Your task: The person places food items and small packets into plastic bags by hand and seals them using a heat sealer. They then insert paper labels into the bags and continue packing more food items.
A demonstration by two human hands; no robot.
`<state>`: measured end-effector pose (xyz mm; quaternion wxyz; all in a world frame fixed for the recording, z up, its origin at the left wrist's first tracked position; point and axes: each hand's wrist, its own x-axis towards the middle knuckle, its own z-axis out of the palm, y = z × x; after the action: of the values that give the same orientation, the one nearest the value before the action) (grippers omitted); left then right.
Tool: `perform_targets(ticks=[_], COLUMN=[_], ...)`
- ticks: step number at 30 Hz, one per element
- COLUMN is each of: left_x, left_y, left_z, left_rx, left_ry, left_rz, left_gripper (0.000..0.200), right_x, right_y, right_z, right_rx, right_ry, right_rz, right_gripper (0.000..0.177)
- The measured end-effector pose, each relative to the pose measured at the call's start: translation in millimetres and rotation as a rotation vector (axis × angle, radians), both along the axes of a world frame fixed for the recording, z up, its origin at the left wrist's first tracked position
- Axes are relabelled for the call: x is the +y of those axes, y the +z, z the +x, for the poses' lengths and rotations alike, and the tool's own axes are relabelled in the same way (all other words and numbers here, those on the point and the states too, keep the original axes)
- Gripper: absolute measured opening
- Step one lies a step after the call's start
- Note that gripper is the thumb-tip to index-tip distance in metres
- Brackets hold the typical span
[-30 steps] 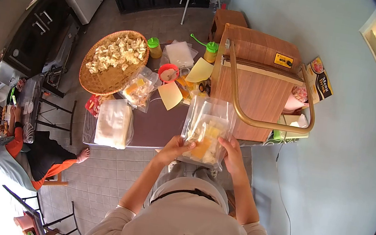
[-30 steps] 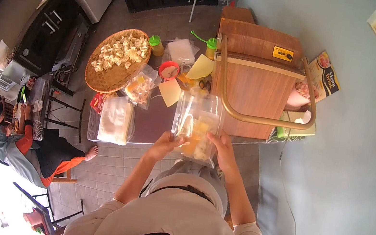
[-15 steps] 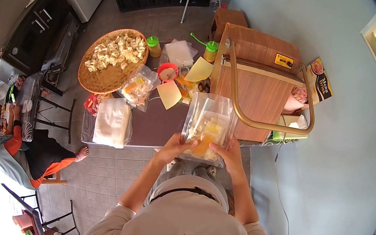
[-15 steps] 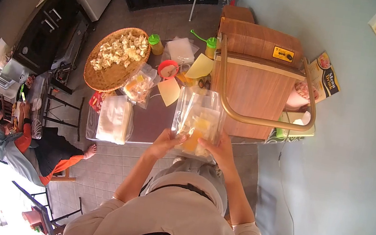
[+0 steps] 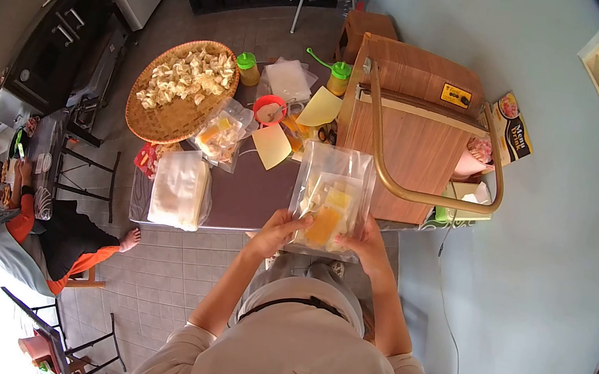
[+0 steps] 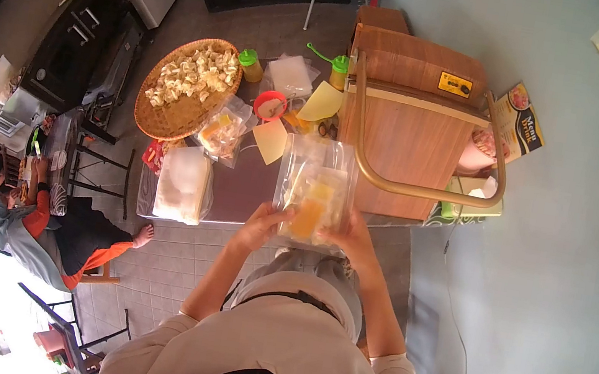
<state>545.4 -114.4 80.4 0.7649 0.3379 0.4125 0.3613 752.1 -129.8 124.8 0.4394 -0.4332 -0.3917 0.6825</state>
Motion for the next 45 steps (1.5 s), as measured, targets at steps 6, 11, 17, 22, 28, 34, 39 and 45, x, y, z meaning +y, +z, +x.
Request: perform_targets(ticks=[6,11,17,22,28,34,39,45], left_x=[-2.4,-3.1,0.7,-7.9,-15.0,-12.9,-10.3,1.8], left_y=[13.3,37.7,15.1,21.0,19.8,12.7,20.4,17.7], left_z=[-2.0,1.2,-11.1,-2.2,1.9,-3.6,-10.3,-19.9], left_rx=[-0.135,-0.214,-0.046,0.068,0.190,0.345,0.340,0.226], left_ry=[-0.064,-0.055,-0.223,-0.086,0.055,0.123,0.102,-0.104], left_rz=[0.061,0.054,0.090,0.351,0.545,0.606,0.502,0.642], left_gripper=[0.024,0.024,0.029,0.035,0.039,0.045,0.041,0.037], right_x=[1.3,0.3,0.6,-0.5,12.5,21.6,6.6,6.3], right_y=[1.1,2.0,5.3,1.6,-11.8,-24.0,-11.7,23.2], right_z=[-6.8,-7.7,-10.1,-16.7,-31.9,-29.3,-18.5,-2.7], right_rx=[-0.058,-0.072,-0.042,-0.321,-0.342,-0.203,-0.529,-0.520], right_ry=[0.009,-0.011,-0.062,-0.174,-0.179,-0.097,0.045,0.179], right_rz=[0.199,0.177,0.175,0.248,0.303,0.389,0.526,0.670], right_gripper=[0.087,0.088,0.082,0.081,0.086,0.069,0.063,0.052])
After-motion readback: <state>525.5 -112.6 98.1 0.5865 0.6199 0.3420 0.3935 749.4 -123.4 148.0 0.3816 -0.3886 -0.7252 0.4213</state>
